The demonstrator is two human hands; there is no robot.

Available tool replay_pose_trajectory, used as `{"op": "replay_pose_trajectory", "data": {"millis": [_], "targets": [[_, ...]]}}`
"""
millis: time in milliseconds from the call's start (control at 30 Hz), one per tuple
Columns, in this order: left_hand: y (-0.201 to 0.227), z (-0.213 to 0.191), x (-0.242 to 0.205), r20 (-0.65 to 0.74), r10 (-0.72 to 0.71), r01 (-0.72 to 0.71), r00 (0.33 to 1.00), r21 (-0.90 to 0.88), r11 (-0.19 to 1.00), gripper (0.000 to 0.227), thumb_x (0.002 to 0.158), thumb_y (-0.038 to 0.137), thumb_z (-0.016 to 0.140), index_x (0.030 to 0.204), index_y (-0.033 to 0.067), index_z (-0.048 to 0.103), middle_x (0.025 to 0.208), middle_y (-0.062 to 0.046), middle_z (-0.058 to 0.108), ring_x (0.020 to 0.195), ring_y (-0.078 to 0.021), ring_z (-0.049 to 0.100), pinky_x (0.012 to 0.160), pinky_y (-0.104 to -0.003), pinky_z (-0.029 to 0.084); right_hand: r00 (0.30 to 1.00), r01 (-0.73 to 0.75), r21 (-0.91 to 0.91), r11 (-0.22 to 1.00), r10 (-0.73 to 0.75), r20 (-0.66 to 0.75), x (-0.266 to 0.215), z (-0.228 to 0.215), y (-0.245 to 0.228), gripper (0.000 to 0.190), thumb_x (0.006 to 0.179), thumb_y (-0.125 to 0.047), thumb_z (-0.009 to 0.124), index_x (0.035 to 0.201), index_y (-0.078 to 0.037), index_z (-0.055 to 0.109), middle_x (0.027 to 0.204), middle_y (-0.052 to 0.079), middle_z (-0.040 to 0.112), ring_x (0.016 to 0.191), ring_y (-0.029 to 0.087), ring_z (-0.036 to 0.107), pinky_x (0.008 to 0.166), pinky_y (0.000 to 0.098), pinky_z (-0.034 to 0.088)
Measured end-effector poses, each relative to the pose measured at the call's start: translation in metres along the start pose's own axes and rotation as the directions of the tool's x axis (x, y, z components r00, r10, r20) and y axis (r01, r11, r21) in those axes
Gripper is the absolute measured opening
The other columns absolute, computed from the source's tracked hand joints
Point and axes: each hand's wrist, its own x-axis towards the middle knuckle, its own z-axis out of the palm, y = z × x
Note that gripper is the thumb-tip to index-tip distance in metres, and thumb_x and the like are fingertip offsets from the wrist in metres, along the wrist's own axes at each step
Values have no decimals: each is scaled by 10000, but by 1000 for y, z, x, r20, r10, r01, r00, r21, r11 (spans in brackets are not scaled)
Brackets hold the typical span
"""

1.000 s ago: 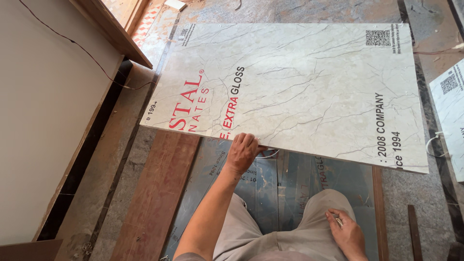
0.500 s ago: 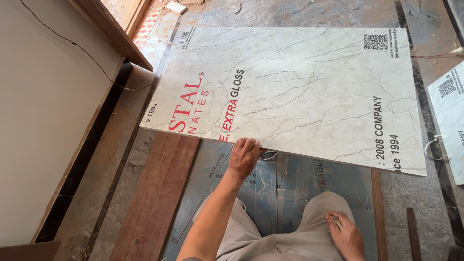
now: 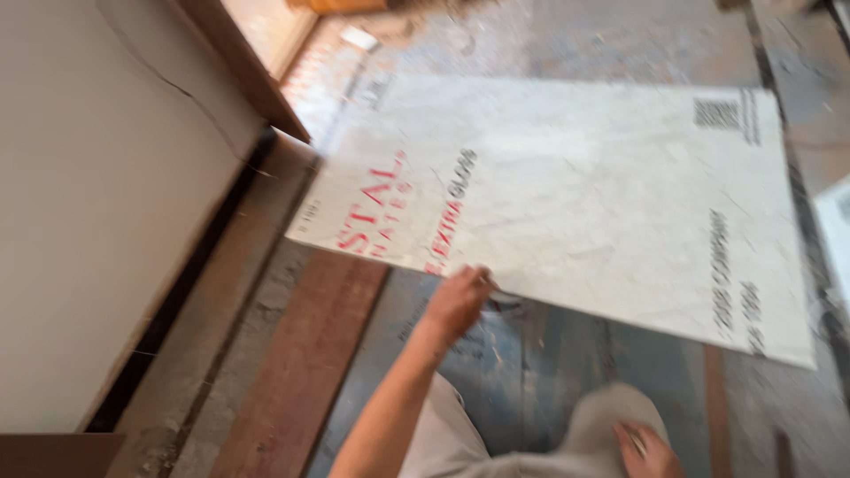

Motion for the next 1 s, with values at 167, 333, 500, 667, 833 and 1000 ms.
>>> {"op": "replay_pose_trajectory", "data": {"millis": [167, 333, 500, 667, 833, 1000], "targets": [[25, 5, -30, -188, 91, -47, 978, 227, 973, 268, 834, 96, 631, 1087, 45, 705, 1051, -98, 582, 964, -271, 572, 856, -415, 479, 994, 106, 128, 986, -106, -12, 57, 43, -76, 430, 878, -407, 709, 1206, -132, 753, 1020, 109, 762, 988, 259, 703, 854, 372, 549], [13, 46, -37, -278, -81, 141, 957, 206, 968, 74, 936, 92, 636, 982, 81, 693, 911, -59, 584, 842, -248, 597, 807, -436, 482, 997, 73, 154, 985, -74, 0, 34, 43, -66, 437, 869, -356, 731, 1220, -96, 740, 971, 97, 738, 923, 226, 676, 809, 355, 535], [17, 107, -55, -32, -440, 415, 897, -275, 867, 47, 906, 112, 658, 918, 89, 698, 877, -54, 649, 772, -232, 621, 707, -398, 505, 979, 193, 264, 945, -201, 6, 25, 25, -45, 448, 860, -304, 752, 1234, -59, 727, 923, 85, 715, 858, 192, 648, 764, 339, 522], [82, 123, -116, 721, -188, 650, 667, -687, -324, 141, 1056, 221, 653, 1049, 82, 678, 813, 0, 632, 704, -104, 567, 658, -270, 477, 921, 174, 651, 739, -355, 157, 6, 49, -78, 463, 850, -253, 774, 1248, -23, 714, 874, 73, 692, 793, 159, 621, 719, 322, 509], [107, 72, -123, 733, -284, 555, 618, -663, -503, 209, 1039, 251, 675, 1139, 68, 691, 900, -27, 653, 760, -95, 612, 704, -256, 516, 933, 41, 621, 783, -253, 257, -7, 48, -127, 358, 904, -189, 712, 1220, -26, 753, 804, 38, 747, 684, 115, 629, 631, 299, 537], [80, 5, -81, -104, -307, 250, 946, -371, 894, 506, 760, 97, 842, 1225, 40, 653, 1098, -139, 624, 1028, -336, 623, 867, -444, 525, 963, 36, 535, 844, -173, 208, -11, 42, -132, 377, 934, -206, 674, 1284, -100, 764, 833, 96, 764, 717, 132, 667, 690, 289, 565]]}}
